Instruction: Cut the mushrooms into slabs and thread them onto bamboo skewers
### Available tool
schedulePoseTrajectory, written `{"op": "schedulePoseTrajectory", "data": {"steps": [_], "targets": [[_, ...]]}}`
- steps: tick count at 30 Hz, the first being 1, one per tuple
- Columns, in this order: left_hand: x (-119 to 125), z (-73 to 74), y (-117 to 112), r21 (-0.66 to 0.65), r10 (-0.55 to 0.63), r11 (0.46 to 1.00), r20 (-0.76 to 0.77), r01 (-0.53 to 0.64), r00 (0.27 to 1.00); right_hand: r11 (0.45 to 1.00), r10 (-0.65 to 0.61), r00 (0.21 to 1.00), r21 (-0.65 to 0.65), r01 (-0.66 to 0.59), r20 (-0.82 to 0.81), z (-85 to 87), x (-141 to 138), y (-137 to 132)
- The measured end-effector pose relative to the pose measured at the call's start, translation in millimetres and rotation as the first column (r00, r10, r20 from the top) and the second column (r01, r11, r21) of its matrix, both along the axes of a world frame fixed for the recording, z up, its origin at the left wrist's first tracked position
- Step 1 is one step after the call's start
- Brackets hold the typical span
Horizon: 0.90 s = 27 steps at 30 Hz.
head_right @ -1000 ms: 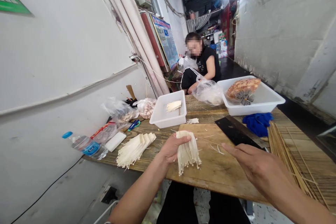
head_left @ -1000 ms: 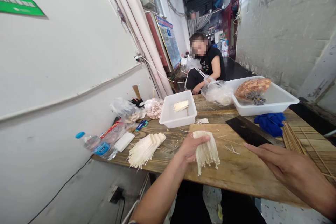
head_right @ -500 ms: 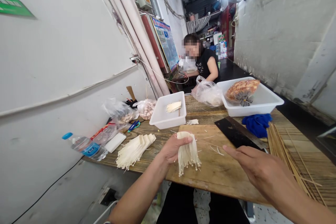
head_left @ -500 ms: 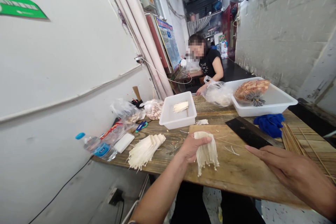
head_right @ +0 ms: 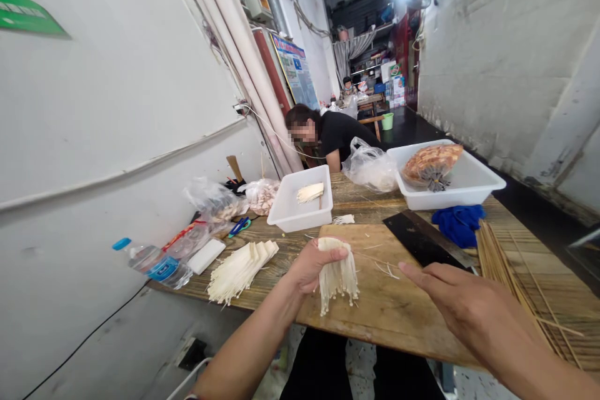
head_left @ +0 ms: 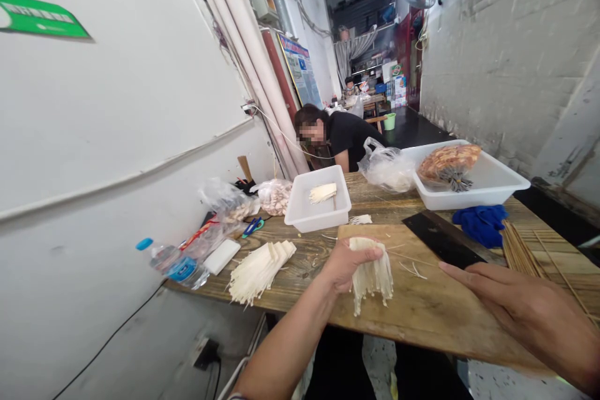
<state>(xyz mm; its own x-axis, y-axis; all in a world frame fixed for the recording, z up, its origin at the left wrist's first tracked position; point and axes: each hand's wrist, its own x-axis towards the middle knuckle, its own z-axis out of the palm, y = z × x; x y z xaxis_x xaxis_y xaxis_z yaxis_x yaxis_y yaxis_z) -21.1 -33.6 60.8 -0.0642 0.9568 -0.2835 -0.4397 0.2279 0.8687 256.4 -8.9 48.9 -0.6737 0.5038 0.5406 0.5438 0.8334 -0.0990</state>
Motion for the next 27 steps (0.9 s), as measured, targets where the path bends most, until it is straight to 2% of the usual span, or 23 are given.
{"op": "schedulePoseTrajectory", "data": {"steps": [3,13,16,22,27], "targets": [[1,-0.9,0,0.003,0.002,1.0,-0.014,-0.002,1.0,0.999,-0.009,1.0,-0.032,0.009,0.006,-1.6,2,-1],[4,-4.4,2,0.008,0.013,1.0,-0.037,-0.012,0.999,1.0,0.018,0.999,0.026,-0.017,-0.044,7.5,-6,-2],[4,-6.1,2,0.004,0.019,1.0,-0.002,-0.019,1.0,1.0,0.013,0.996,0.013,-0.012,-0.086,6.4,-7,0],[0,-9.7,3,0.006,-0.077,0.997,0.087,0.077,0.993,0.998,0.036,0.989,-0.042,-0.042,-0.14,5.7,-6,3],[-2,-13.2,4,-0.009,-0.094,0.995,0.147,0.097,0.985,0.994,0.055,0.988,-0.083,-0.068,-0.146,1.3,-3,7]]}}
